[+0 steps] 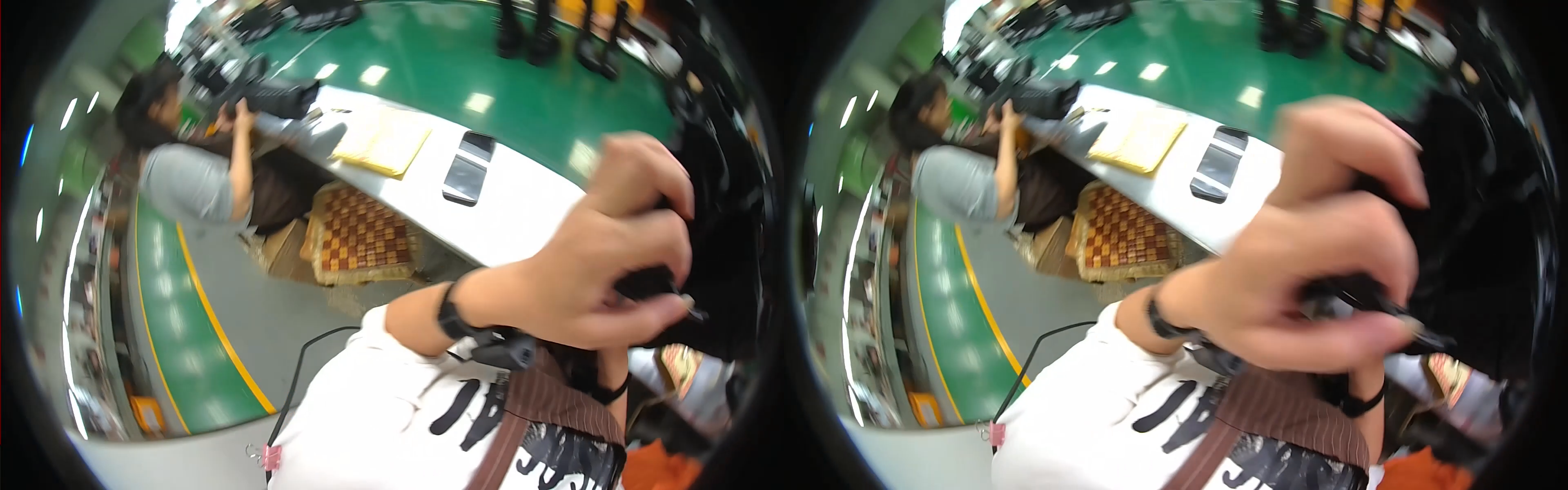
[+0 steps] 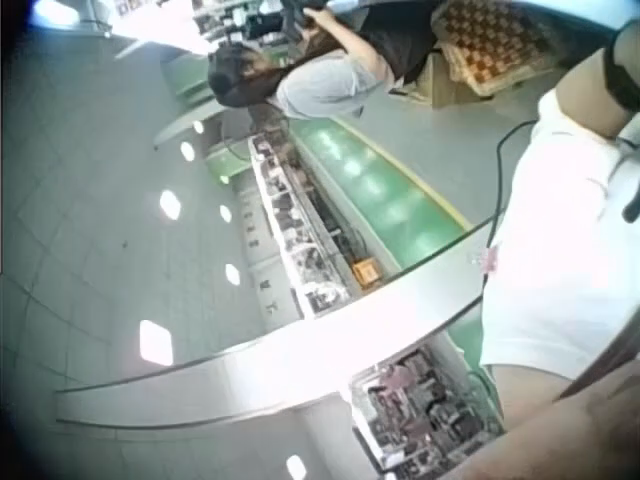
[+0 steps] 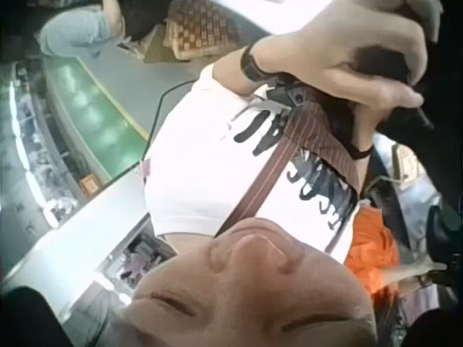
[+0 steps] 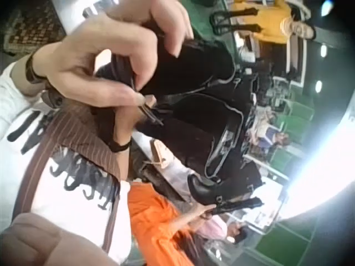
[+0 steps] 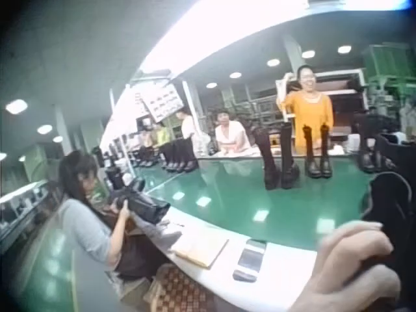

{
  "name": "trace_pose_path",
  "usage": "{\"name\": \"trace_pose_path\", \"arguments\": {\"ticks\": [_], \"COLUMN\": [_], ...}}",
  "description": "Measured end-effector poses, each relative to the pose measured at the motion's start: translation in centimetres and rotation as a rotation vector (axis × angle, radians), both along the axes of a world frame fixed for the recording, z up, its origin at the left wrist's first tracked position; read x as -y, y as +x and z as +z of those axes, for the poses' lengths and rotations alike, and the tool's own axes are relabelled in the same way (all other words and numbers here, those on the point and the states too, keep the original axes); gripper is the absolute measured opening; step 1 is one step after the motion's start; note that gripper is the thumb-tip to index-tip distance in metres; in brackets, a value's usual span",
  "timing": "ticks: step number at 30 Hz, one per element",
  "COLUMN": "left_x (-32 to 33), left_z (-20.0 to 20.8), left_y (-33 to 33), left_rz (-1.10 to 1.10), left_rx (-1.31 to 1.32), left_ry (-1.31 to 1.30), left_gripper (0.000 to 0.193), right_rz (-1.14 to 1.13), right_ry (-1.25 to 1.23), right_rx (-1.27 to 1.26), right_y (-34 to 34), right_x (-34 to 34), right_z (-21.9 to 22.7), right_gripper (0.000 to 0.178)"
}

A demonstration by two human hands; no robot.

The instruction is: Inspecting black leather boots for quality control on a factory production line.

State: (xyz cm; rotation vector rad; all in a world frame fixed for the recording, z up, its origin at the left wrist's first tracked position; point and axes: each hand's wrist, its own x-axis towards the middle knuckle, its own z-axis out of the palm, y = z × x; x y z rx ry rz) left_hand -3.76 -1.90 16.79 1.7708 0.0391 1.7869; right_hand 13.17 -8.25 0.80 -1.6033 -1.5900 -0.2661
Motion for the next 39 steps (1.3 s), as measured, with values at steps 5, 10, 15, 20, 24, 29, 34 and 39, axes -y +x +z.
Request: {"name": "trace_pose_path", "arguments": {"ticks": [5, 10, 15, 20, 24, 29, 34, 39], "left_x": [2.1, 2.9, 3.1, 3.2, 3.0, 4.2, 5.2, 4.7], "left_z": [-0.2, -1.8, -2.0, -1.6, -1.4, -1.5, -1.9, -2.4], "left_y": [0.2, -0.2, -1.8, -2.8, -3.4, -5.2, -3.6, -3.5], "left_rz": [0.062, 0.023, -0.169, -0.241, -0.213, -0.059, 0.122, 0.064], "left_rx": [0.033, -0.018, 0.003, -0.067, -0.110, -0.388, -0.384, -0.399], "left_ry": [0.153, 0.245, 0.221, 0.227, 0.195, -0.002, 0.124, 0.153], "left_gripper": [0.025, 0.028, 0.019, 0.016, 0.016, 0.020, 0.021, 0.021], "right_rz": [-0.002, 0.008, 0.003, -0.019, -0.010, -0.003, -0.013, -0.091], "right_ry": [-0.018, -0.034, -0.050, -0.062, -0.082, -0.128, 0.031, 0.140], "right_rx": [0.023, 0.019, 0.023, 0.019, 0.011, -0.070, -0.252, -0.159], "right_y": [0.5, 1.3, 1.1, 0.4, -0.1, -1.3, -1.9, -2.4], "right_x": [0.5, 1.0, 1.2, 1.6, 1.3, -0.4, -0.8, -0.7], "right_z": [-0.9, -1.9, -2.0, -1.7, -0.8, -0.3, -1.3, -1.6], "right_gripper": [0.025, 0.025, 0.025, 0.025, 0.025, 0.025, 0.046, 0.046]}}
